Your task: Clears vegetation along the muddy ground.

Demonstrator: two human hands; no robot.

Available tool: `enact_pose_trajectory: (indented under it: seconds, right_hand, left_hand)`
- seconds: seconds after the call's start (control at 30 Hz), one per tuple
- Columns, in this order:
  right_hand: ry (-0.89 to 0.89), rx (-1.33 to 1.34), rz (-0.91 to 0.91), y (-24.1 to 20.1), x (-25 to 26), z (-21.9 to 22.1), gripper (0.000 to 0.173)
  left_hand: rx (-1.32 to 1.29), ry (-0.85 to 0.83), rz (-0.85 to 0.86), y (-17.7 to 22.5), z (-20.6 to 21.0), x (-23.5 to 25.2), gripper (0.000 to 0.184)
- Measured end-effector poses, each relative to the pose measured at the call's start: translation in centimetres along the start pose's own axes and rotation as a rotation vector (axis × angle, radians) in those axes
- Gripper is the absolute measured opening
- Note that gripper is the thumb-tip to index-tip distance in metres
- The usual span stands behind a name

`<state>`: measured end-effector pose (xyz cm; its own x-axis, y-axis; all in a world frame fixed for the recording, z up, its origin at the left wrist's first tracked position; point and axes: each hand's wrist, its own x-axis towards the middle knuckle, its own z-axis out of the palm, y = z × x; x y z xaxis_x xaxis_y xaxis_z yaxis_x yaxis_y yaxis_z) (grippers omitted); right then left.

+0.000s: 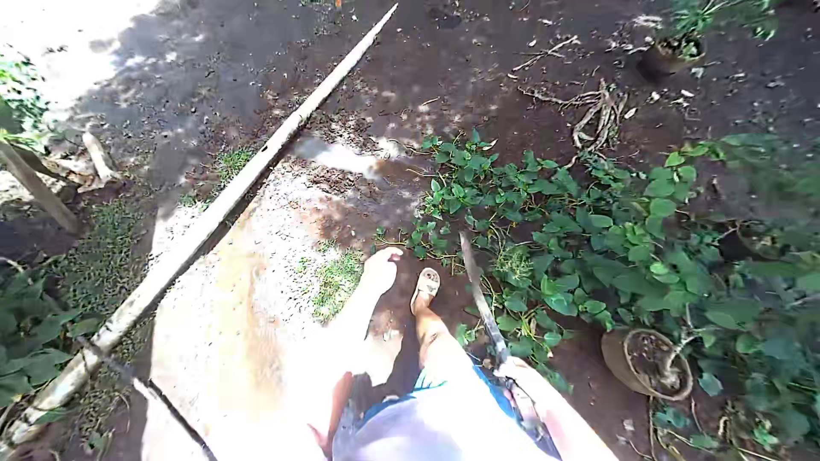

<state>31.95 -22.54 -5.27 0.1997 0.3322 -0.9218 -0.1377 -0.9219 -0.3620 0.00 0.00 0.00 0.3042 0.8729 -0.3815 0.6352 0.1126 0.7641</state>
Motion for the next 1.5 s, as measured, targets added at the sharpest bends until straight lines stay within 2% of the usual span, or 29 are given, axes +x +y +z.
enact_pose_trajectory:
  seconds: [0.03, 0.1, 0.23, 0.3, 0.43, 0.5, 0.6, 0.67, 0.73, 0.83, 0.87, 0.97, 1.07, 1.13, 1.2, 1.27, 1.37, 1.4, 1.5]
  right_hand:
    - [0.002, -0.047, -0.023, -2.9, 1.8, 0.1, 0.023]
    - [-0.029, -0.125, -0.056, -11.6, 6.2, 0.9, 0.023]
    - [-0.083, -0.231, 0.075, -24.2, 10.7, 3.8, 0.041]
    - [-0.108, -0.254, 0.097, -30.1, 12.7, 5.1, 0.036]
    - [-0.188, -0.194, 0.149, -38.2, 17.1, 8.6, 0.039]
    - [-0.225, -0.164, 0.198, -41.1, 20.6, 10.7, 0.046]
    - [-0.214, -0.232, 0.151, -44.3, 26.0, 15.0, 0.053]
    - [-0.174, -0.273, 0.165, -46.0, 29.5, 17.8, 0.080]
    - [-0.157, -0.336, 0.183, -47.2, 33.5, 20.4, 0.093]
    - [-0.152, -0.437, 0.242, -47.5, 40.0, 23.7, 0.096]
    - [-0.154, -0.470, 0.261, -47.5, 41.8, 24.5, 0.095]
    - [-0.153, -0.496, 0.324, -47.3, 45.7, 26.3, 0.095]
    - [-0.137, -0.504, 0.375, -46.2, 48.2, 28.0, 0.097]
    - [-0.093, -0.486, 0.379, -43.8, 48.1, 29.6, 0.099]
    - [-0.039, -0.478, 0.366, -41.1, 48.0, 31.1, 0.101]
    - [-0.034, -0.454, 0.369, -40.5, 48.4, 32.4, 0.103]
    - [-0.079, -0.481, 0.383, -43.7, 48.2, 32.1, 0.101]
    - [-0.102, -0.470, 0.386, -45.5, 48.3, 31.9, 0.100]
    - [-0.156, -0.461, 0.373, -50.1, 48.9, 31.4, 0.098]
  left_hand:
    - [-0.015, -0.015, 0.017, 0.8, 1.1, 2.8, 0.043]
    - [-0.093, 0.042, 0.010, 2.5, 1.7, 8.8, 0.040]
    - [-0.356, 0.089, -0.175, 3.9, 1.9, 14.8, 0.035]
    - [-0.412, 0.171, -0.241, 3.9, 1.7, 18.0, 0.036]
    - [-0.354, 0.340, -0.440, 1.9, 1.6, 24.0, 0.038]
    - [-0.309, 0.335, -0.599, 0.3, 1.8, 27.1, 0.043]
    - [-0.258, 0.217, -0.845, -4.1, 3.4, 31.1, 0.054]
    - [-0.215, 0.087, -0.966, -7.5, 4.7, 32.8, 0.059]
    - [-0.232, -0.113, -1.006, -10.5, 5.2, 34.8, 0.063]
    - [-0.258, -0.452, -0.962, -16.2, 5.8, 36.7, 0.057]
    - [-0.298, -0.547, -0.994, -17.2, 5.6, 37.4, 0.052]
    - [-0.378, -0.675, -1.129, -19.1, 4.9, 39.1, 0.043]
    - [-0.501, -0.649, -1.247, -21.7, 5.4, 40.4, 0.040]
    - [-0.607, -0.600, -1.338, -21.2, 5.3, 42.8, 0.039]
    - [-0.693, -0.464, -1.444, -19.5, 5.6, 45.1, 0.038]
    - [-0.800, -0.258, -1.562, -19.2, 6.4, 46.9, 0.040]
    - [-1.042, -0.015, -1.542, -18.7, 7.1, 48.8, 0.041]
    - [-1.142, 0.020, -1.488, -18.1, 6.9, 49.6, 0.043]
    - [-1.360, -0.009, -1.414, -15.8, 5.6, 52.2, 0.060]
